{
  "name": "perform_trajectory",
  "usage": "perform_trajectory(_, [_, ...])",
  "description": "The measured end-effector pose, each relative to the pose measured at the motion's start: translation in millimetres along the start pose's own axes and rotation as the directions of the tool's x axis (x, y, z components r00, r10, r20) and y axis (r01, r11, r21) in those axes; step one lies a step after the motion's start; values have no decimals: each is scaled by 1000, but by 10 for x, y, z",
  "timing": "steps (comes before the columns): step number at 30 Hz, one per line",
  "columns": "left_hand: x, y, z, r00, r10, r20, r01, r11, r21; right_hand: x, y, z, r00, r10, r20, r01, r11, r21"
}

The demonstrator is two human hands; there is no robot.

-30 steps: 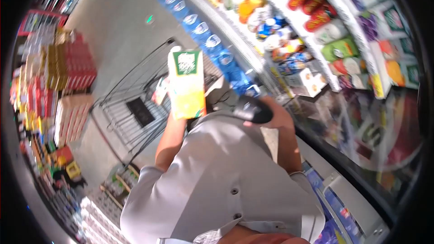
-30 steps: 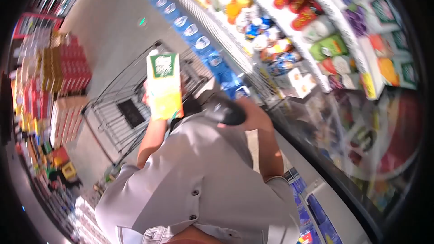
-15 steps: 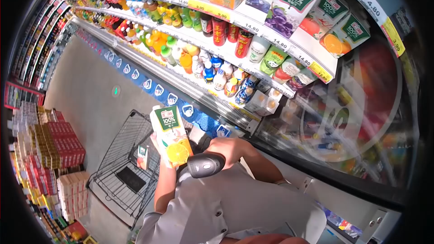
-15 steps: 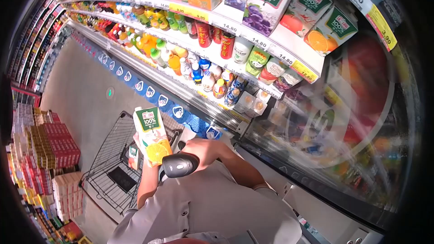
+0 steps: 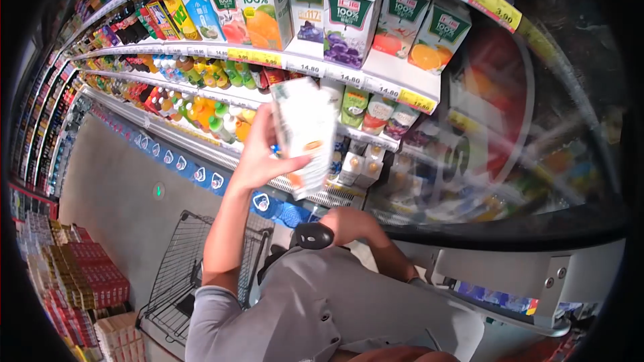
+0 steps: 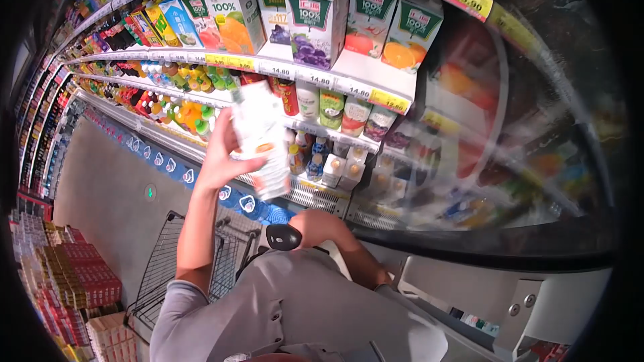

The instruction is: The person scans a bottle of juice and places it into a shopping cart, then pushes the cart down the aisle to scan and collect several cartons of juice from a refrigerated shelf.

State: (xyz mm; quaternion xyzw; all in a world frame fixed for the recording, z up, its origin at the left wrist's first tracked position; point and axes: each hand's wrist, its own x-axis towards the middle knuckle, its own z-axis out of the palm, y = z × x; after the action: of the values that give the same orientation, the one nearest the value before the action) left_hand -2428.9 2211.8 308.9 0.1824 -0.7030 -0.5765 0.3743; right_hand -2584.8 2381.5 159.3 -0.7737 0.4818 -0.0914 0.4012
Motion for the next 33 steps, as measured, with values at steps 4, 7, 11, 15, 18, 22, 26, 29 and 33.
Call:
perform_trajectory(4, [725,94,712,986,163,-19,-158,975,158,-24,113,-217,997,-40,-59,52,973,225])
perform_trajectory(7, [1102,232,1265,965,160,-210,-161,987,12,-56,208,-247,992,-61,-113,81,979,188])
perform_trajectory(11, [1516,6,1699,907,278,-316,-286,958,22,-45,348,-244,994,-41,-99,58,983,171])
perform_trajectory(15, [1728,-79,1942,865,320,-387,-313,946,82,-10,451,-209,997,-37,-69,50,979,199])
perform_trajectory(18, [1857,-94,2082,864,291,-410,-272,956,106,32,550,-170,998,-65,-3,64,973,224])
perform_trajectory(22, [1985,-145,2259,861,206,-465,-126,972,197,70,685,-85,994,-97,48,80,955,284])
perform_trajectory(26, [1978,-290,2333,859,375,-348,-129,816,563,61,786,18,1000,-5,10,2,959,285])
perform_trajectory(29, [2057,-504,2180,840,509,-189,-306,731,609,34,702,-135,996,7,87,-29,964,263])
perform_trajectory(33, [2061,-814,2016,899,438,-6,-384,794,471,72,777,-18,1000,16,22,-21,967,253])
